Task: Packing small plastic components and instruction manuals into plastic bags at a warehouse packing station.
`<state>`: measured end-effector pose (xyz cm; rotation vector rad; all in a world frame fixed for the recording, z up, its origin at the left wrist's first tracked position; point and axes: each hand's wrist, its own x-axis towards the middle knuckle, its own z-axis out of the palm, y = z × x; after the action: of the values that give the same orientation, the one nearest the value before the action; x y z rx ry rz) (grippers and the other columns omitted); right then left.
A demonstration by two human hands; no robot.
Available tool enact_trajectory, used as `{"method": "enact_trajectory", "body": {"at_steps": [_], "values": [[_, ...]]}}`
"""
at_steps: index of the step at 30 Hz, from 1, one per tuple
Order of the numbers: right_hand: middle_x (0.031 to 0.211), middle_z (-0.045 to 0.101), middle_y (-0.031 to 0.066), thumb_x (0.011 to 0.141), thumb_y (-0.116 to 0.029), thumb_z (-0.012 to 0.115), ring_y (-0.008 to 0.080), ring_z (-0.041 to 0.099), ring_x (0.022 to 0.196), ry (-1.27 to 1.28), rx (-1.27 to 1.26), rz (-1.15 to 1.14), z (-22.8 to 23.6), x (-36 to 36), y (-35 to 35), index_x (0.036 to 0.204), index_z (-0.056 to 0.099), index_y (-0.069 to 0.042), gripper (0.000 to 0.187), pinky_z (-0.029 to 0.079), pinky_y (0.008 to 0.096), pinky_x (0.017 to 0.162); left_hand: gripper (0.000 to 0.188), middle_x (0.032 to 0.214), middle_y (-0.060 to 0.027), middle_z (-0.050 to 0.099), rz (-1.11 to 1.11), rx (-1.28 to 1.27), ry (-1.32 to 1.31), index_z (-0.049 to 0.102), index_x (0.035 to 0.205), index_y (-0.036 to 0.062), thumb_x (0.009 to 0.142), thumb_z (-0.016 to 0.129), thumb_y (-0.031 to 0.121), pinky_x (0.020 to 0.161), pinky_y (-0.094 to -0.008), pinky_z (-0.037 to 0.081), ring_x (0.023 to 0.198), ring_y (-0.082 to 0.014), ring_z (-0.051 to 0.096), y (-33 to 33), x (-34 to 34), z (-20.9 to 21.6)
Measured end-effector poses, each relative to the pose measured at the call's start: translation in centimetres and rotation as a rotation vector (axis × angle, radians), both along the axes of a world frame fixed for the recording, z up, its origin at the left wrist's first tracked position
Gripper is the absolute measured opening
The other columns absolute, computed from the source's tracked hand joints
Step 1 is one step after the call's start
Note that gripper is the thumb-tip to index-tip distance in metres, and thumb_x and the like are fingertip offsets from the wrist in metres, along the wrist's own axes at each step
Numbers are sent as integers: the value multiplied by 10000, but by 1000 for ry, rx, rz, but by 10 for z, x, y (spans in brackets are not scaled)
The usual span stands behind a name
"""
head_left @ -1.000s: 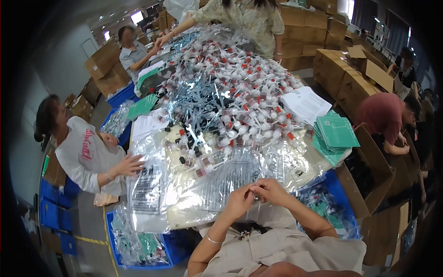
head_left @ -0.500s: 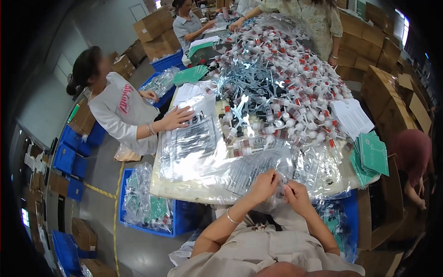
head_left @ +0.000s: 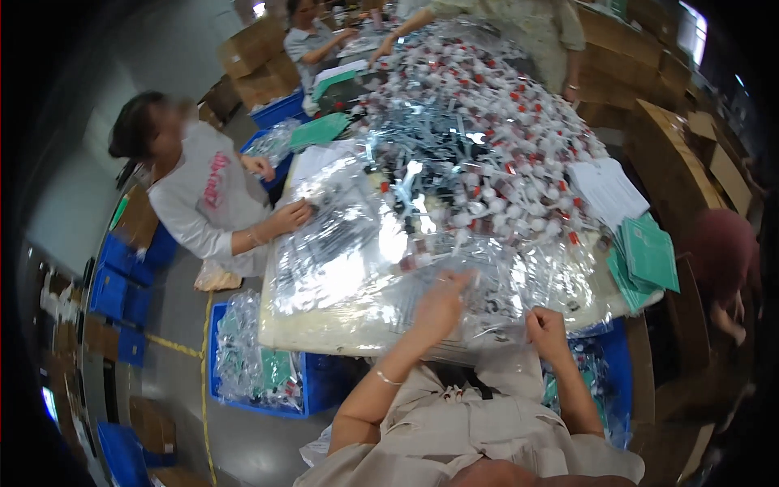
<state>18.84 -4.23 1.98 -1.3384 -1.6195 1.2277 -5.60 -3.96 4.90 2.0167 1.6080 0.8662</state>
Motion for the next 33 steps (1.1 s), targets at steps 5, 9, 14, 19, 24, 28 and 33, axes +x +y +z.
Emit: {"method": "enact_trajectory", "body": {"at_steps": [5, 9, 14, 19, 24, 28, 33], "values": [[806, 578, 111, 748, -108, 682, 242, 567, 706, -288, 664, -58, 41, -11, -9, 844, 563, -38, 168, 454, 329, 604, 617, 1326, -105, 452, -169, 138, 86, 412, 1314, 121, 728, 463, -65, 650, -402, 498, 917, -319, 602, 5, 6, 18], [843, 590, 109, 747, -125, 684, 271, 586, 781, -214, 907, 104, 33, -40, 6, 895, 579, -37, 202, 481, 350, 708, 653, 1361, -89, 443, -312, 107, 189, 369, 1336, 84, 710, 453, -83, 618, -384, 491, 871, -310, 616, -3, 25, 36], [1014, 616, 128, 801, -170, 643, 286, 589, 969, -342, 506, 146, 7, -6, 15, 975, 593, -37, 224, 466, 374, 856, 603, 1276, -94, 535, -196, 255, 266, 467, 1268, 66, 690, 448, -101, 570, -344, 484, 729, -293, 617, 3, 2, 46], [1143, 595, 93, 806, -119, 657, 243, 560, 1070, -55, 353, 175, 66, 60, 8, 1088, 595, -60, 295, 451, 342, 887, 654, 1280, -176, 511, -221, 196, 27, 466, 1289, 87, 683, 386, -147, 662, -314, 509, 770, -251, 648, 3, 8, 27], [1279, 485, 106, 695, -131, 740, 292, 425, 1215, -593, 666, -68, 103, 186, 58, 1163, 539, -82, 512, 366, 375, 1001, 671, 1293, -180, 497, -261, 60, -39, 466, 1297, 91, 688, 349, -166, 682, -319, 511, 775, -234, 657, 2, 16, 28], [1250, 540, 110, 679, -182, 758, 275, 481, 1165, -760, 401, 63, 109, 236, 72, 1132, 600, -35, 501, 379, 363, 989, 678, 1297, -152, 502, -268, 80, -38, 464, 1296, 85, 669, 372, -155, 712, -320, 519, 837, -252, 646, 7, 17, 23], [1199, 581, 95, 701, -180, 752, 247, 516, 1123, -612, 294, 43, 110, 252, 76, 1013, 669, -43, 352, 393, 349, 975, 662, 1287, -173, 504, -313, 80, -109, 475, 1284, 81, 680, 364, -166, 716, -311, 512, 780, -236, 641, 12, 19, 17]]}}
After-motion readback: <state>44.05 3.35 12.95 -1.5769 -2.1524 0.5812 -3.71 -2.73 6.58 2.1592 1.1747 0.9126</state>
